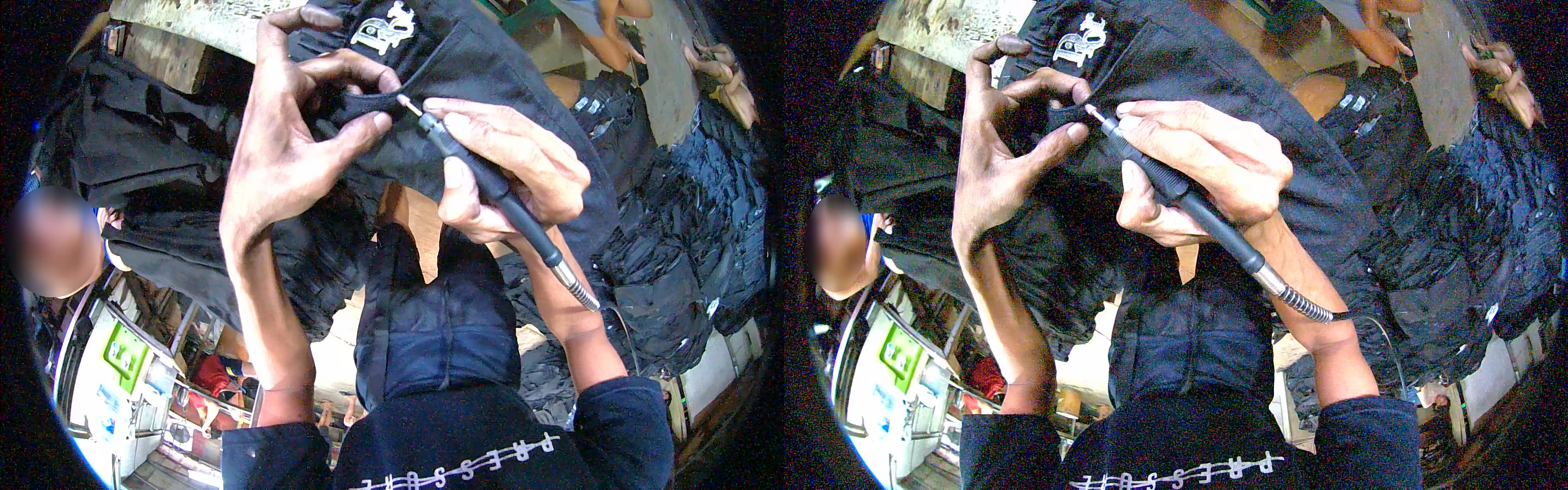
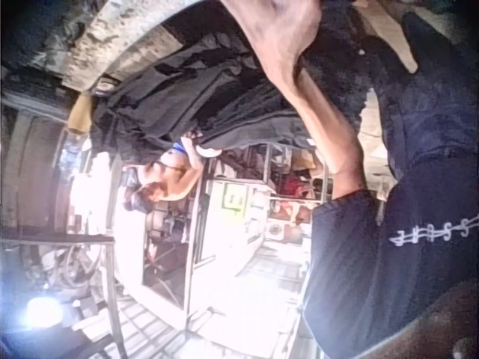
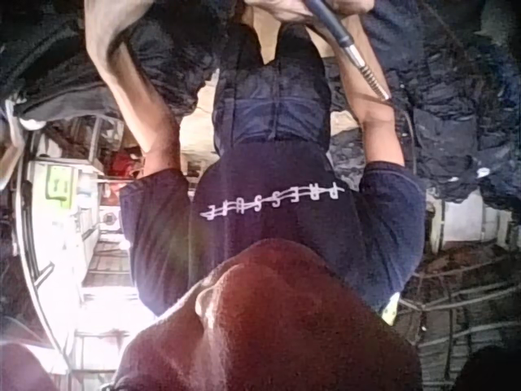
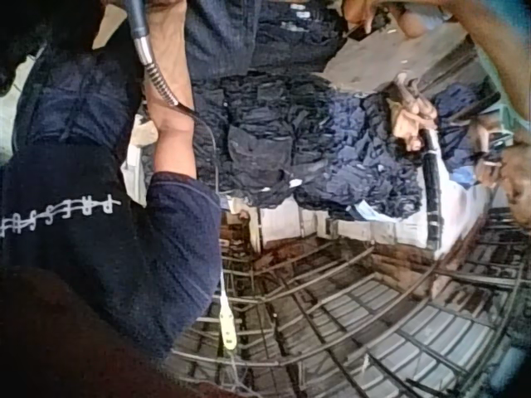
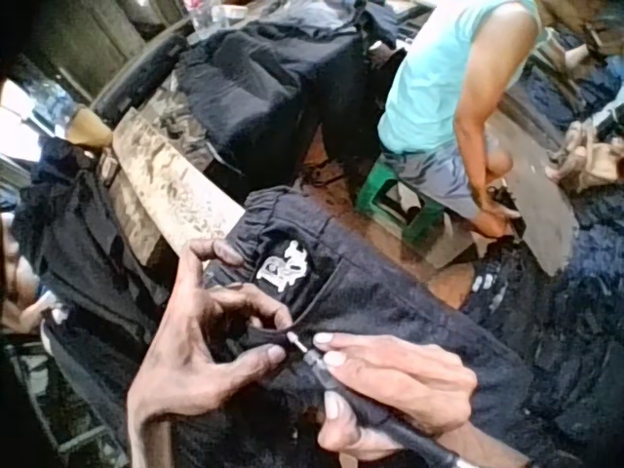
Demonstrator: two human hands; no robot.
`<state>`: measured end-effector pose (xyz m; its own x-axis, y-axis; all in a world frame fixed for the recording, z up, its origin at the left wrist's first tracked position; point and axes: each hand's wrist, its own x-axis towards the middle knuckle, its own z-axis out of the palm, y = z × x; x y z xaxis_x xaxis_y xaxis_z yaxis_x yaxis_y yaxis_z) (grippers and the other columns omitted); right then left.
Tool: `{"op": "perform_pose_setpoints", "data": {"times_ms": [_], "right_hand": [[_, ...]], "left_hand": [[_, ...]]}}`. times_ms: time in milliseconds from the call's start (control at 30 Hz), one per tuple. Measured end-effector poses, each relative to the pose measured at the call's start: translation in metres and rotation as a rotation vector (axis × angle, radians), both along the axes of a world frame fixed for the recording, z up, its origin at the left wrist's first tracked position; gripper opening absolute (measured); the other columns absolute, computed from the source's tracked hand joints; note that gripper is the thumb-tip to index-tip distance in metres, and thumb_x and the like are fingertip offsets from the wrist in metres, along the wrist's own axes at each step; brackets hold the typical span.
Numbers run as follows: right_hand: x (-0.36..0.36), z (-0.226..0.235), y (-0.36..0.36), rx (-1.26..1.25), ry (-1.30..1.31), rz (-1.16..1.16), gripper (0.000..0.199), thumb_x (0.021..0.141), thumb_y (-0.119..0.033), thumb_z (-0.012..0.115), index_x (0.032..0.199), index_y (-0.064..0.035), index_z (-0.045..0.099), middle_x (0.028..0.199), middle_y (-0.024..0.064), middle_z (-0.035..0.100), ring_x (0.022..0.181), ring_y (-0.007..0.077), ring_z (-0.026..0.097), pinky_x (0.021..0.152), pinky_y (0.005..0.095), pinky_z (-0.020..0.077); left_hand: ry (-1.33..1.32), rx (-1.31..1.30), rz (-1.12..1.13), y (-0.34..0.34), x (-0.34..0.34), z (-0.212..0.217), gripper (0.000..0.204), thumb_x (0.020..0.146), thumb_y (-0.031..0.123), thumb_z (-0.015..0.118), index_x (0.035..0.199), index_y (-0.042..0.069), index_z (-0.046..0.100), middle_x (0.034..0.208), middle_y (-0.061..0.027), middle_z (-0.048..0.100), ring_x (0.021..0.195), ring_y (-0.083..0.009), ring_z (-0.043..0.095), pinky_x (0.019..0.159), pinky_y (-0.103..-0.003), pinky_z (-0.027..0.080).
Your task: The person picks up black shorts from a pile, unfolds them, and uses a handheld electric tool to work on the seams and pockets. They repeatedly flip and reposition the shorts to access different areas, then place the finished item aside and pick up another pair to repeat the process.
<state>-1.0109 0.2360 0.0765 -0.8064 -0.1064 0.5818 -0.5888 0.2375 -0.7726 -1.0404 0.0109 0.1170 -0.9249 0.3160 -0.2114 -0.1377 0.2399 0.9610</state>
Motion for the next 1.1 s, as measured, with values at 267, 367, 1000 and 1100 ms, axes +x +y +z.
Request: {"op": "perform_pose_setpoints", "data": {"times_ms": [267,367,1000,1100], "right_hand": [[0.0,-0.003,-0.007,-0.053,0.027,-0.06,0.025,0.07,0.003,0.078,0.095,0.0034,0.078,0.083,0.0194,0.077,0.074,0.0297,0.08,0.068,0.0341,0.0659],[0.0,-0.003,-0.007,-0.052,0.024,-0.061,0.025,0.069,0.002,0.077,0.094,0.0028,0.077,0.082,0.0184,0.077,0.073,0.0295,0.08,0.067,0.0339,0.0658],[0.002,-0.005,0.0,-0.032,0.03,0.003,0.025,0.078,0.005,0.07,0.102,0.0081,0.073,0.091,0.0244,0.079,0.083,0.0333,0.081,0.078,0.0396,0.0659],[-0.001,-0.012,0.004,-0.024,0.056,-0.014,0.025,0.077,0.006,0.07,0.102,0.008,0.074,0.091,0.0244,0.079,0.083,0.0329,0.081,0.078,0.039,0.0657]], "left_hand": [[0.017,-0.006,0.004,-0.004,0.002,-0.005,0.082,0.086,-0.004,0.082,0.146,0.008,0.028,0.113,-0.0153,0.074,0.101,-0.0191,0.068,0.095,-0.034,0.053],[0.014,0.006,0.026,-0.002,0.002,-0.003,0.08,0.082,-0.006,0.078,0.143,0.003,0.027,0.107,-0.0131,0.077,0.096,-0.0179,0.069,0.096,-0.031,0.051],[-0.004,0.02,0.038,-0.003,0.005,0.0,0.079,0.083,-0.007,0.079,0.141,0.004,0.026,0.113,-0.0165,0.078,0.102,-0.0208,0.07,0.099,-0.034,0.049],[-0.02,0.028,0.042,-0.003,0.005,0.0,0.079,0.084,-0.008,0.079,0.141,0.004,0.026,0.114,-0.0172,0.078,0.101,-0.0206,0.07,0.097,-0.033,0.05]]}}
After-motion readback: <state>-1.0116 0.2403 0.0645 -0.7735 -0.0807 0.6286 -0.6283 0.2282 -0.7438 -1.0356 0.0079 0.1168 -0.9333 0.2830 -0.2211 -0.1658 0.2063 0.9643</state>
